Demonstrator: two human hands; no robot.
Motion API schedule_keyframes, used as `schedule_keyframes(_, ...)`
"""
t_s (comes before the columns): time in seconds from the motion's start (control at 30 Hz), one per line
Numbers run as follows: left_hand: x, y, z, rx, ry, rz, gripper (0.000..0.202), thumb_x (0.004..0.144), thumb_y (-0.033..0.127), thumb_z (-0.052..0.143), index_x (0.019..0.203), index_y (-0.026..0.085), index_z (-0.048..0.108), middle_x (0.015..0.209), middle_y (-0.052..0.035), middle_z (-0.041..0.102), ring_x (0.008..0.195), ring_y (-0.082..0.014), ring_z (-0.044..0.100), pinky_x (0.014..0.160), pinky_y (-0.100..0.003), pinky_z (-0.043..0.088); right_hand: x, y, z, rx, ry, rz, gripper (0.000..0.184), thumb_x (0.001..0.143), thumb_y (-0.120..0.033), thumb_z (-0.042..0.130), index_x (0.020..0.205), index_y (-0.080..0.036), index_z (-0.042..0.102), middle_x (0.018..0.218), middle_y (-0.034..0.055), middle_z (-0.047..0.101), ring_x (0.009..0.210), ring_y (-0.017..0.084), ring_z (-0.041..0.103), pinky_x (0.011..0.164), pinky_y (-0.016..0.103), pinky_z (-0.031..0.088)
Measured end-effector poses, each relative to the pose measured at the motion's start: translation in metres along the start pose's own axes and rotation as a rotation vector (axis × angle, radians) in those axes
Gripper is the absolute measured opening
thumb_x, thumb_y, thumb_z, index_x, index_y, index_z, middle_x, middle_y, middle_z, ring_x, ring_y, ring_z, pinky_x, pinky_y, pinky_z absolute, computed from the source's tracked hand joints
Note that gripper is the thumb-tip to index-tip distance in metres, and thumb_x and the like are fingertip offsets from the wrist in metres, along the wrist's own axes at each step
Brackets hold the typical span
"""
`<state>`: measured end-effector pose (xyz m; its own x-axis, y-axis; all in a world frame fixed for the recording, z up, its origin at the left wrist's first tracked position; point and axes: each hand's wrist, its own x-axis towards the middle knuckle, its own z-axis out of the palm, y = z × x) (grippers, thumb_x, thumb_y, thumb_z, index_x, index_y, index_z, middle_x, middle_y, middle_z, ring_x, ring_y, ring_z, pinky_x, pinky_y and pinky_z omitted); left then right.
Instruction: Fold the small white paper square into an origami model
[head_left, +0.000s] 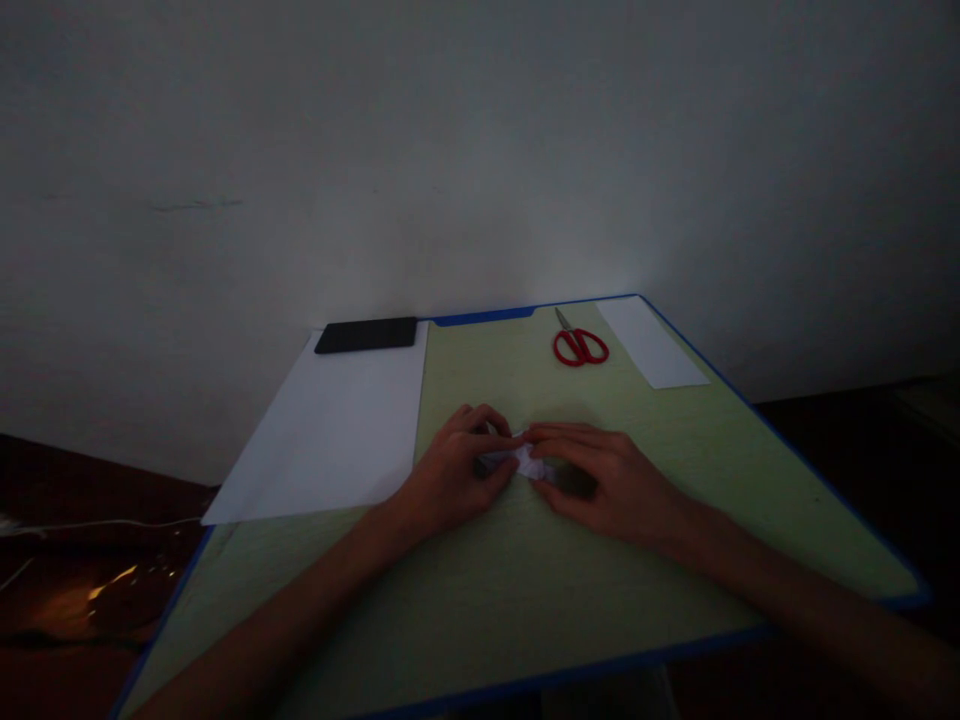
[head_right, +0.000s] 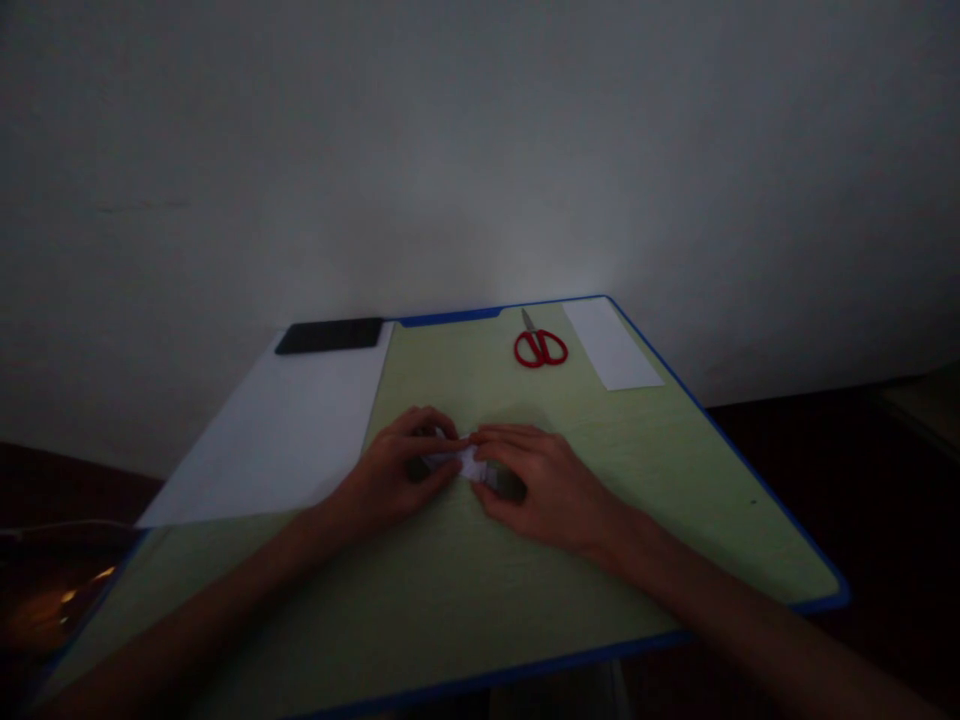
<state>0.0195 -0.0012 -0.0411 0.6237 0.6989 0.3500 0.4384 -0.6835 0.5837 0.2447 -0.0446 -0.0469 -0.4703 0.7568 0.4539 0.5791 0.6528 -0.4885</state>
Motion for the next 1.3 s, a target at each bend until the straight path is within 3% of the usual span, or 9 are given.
schedule_keyframes(0.17, -0.001, 0.001, -0.001, 0.045, -0.001, 0.046, 0.027, 0.088, 0.015, 0.062, 0.109, 0.024, 0.077, 0.101, -0.0081, 0.066, 0.092, -0.0206, 0.058, 0.085, -0.04, 0.051, -0.002, -0.001, 0.004, 0.003, 0.01, 0.018, 0.034, 0.087, -0.02, 0.069, 0.12, -0.021, 0.067, 0.128, 0.0101, 0.069, 0.121, 0.023, 0.065, 0.104, 0.045, 0.056)
schedule_keyframes(0.33, -0.002, 0.002, -0.013, 0.116, -0.104, 0.146, 0.032, 0.092, 0.016, 0.058, 0.118, 0.027, 0.073, 0.108, -0.0086, 0.066, 0.096, -0.0214, 0.056, 0.087, -0.04, 0.05, -0.003, 0.001, 0.006, 0.01, 0.025, -0.007, 0.026, 0.091, -0.02, 0.065, 0.116, -0.021, 0.069, 0.127, 0.0101, 0.07, 0.12, 0.023, 0.066, 0.103, 0.046, 0.056)
schedule_keyframes(0.53, 0.001, 0.004, -0.016, 0.183, -0.141, 0.159, 0.029, 0.095, 0.022, 0.055, 0.12, 0.023, 0.071, 0.105, -0.0094, 0.065, 0.095, -0.0222, 0.054, 0.085, -0.039, 0.049, -0.002, 0.0, 0.004, 0.0, -0.005, 0.001, 0.027, 0.092, -0.02, 0.063, 0.119, -0.02, 0.066, 0.127, 0.0105, 0.069, 0.122, 0.023, 0.063, 0.105, 0.046, 0.054)
schedule_keyframes(0.77, 0.0, 0.008, -0.019, 0.301, -0.201, 0.191, 0.042, 0.09, 0.017, 0.056, 0.129, 0.028, 0.066, 0.112, -0.0094, 0.062, 0.097, -0.0239, 0.054, 0.084, -0.04, 0.049, 0.0, -0.005, 0.002, -0.027, -0.055, 0.037, 0.03, 0.093, -0.021, 0.061, 0.123, -0.018, 0.061, 0.129, 0.0126, 0.063, 0.123, 0.025, 0.058, 0.107, 0.048, 0.051)
schedule_keyframes(1.03, -0.004, 0.011, -0.018, 0.385, -0.215, 0.195, 0.043, 0.09, 0.02, 0.057, 0.132, 0.025, 0.064, 0.115, -0.0113, 0.06, 0.101, -0.0266, 0.052, 0.087, -0.045, 0.048, 0.001, -0.005, 0.002, -0.035, -0.082, 0.042, 0.029, 0.092, -0.02, 0.06, 0.121, -0.017, 0.059, 0.126, 0.0126, 0.062, 0.121, 0.026, 0.056, 0.107, 0.047, 0.049)
schedule_keyframes(1.3, -0.005, 0.009, -0.014, 0.326, -0.176, 0.187, 0.043, 0.093, 0.021, 0.054, 0.133, 0.029, 0.064, 0.114, -0.0095, 0.06, 0.101, -0.025, 0.053, 0.087, -0.043, 0.05, 0.002, -0.005, 0.002, -0.043, -0.101, 0.055, 0.028, 0.092, -0.021, 0.059, 0.12, -0.016, 0.057, 0.125, 0.0125, 0.061, 0.122, 0.026, 0.055, 0.108, 0.048, 0.047)
